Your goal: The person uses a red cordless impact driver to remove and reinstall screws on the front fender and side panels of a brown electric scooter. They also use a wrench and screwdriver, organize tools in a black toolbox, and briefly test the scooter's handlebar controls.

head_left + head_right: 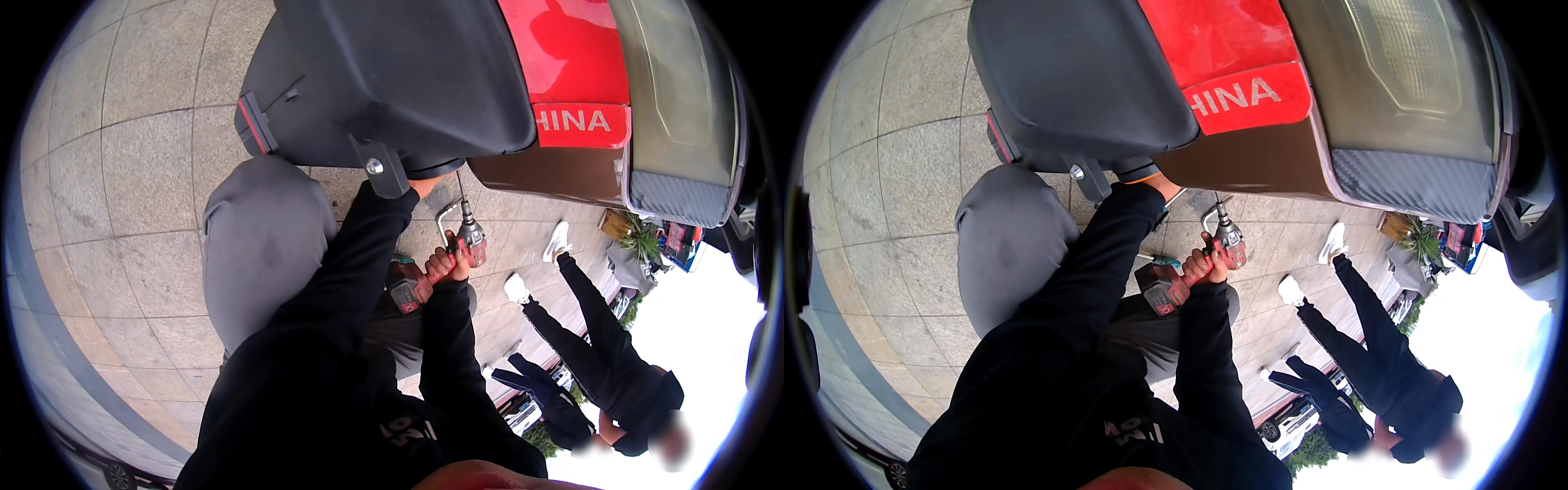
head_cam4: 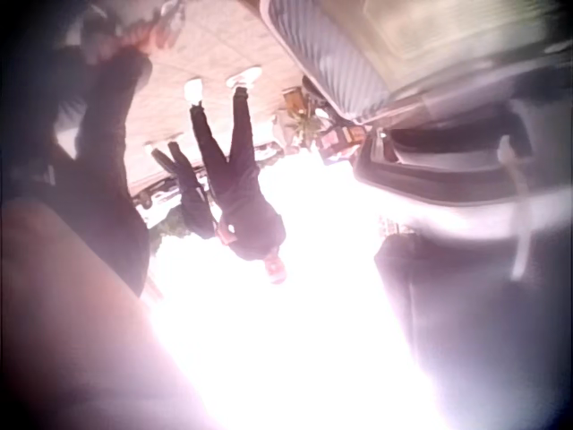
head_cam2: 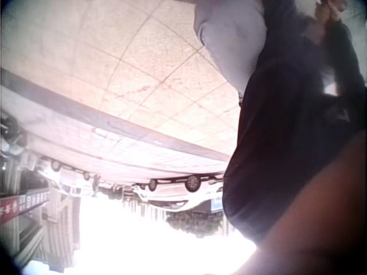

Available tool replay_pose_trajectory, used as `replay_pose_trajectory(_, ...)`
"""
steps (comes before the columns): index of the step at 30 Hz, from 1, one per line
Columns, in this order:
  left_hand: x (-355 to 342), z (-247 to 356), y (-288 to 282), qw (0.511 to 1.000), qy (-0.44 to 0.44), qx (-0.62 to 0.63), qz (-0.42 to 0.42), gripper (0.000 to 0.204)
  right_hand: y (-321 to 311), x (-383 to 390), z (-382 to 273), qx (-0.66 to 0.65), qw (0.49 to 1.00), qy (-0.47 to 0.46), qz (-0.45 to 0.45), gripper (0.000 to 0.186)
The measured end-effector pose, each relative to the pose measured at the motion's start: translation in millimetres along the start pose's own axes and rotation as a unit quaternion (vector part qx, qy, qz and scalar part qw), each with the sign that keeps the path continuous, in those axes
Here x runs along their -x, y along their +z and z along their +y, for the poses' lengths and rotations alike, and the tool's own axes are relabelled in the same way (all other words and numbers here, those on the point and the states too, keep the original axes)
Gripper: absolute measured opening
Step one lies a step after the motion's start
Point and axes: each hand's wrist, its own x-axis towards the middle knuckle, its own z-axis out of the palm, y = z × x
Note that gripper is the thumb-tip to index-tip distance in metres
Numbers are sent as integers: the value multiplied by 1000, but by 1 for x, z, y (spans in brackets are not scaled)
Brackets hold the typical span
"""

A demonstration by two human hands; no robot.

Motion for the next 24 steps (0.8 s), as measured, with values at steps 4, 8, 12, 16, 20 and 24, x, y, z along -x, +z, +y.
replay_pose_trajectory(4, -1, 11, -11, 999, -8, 24, 32, 64, 8, 0, -2, 9, 1000, -11, -24, 47)
replay_pose_trajectory(8, -1, 1, -3, 998, 17, -8, 55, 65, 1, 0, -4, 24, 999, -16, -41, 55)
replay_pose_trajectory(12, -1, 2, 7, 997, -6, 48, 55, 62, 5, 3, -1, 43, 998, -46, 6, 61)
replay_pose_trajectory(16, 8, -4, 43, 980, -62, 168, 81, 42, -3, 3, 1, 31, 998, -43, -26, 60)
replay_pose_trajectory(20, 19, -43, 99, 957, -114, 255, 75, 37, -3, 5, 2, 21, 999, -30, -32, 59)
replay_pose_trajectory(24, 21, -58, 104, 973, -118, 191, 51, 36, -2, 3, -2, 7, 1000, 8, -29, 55)
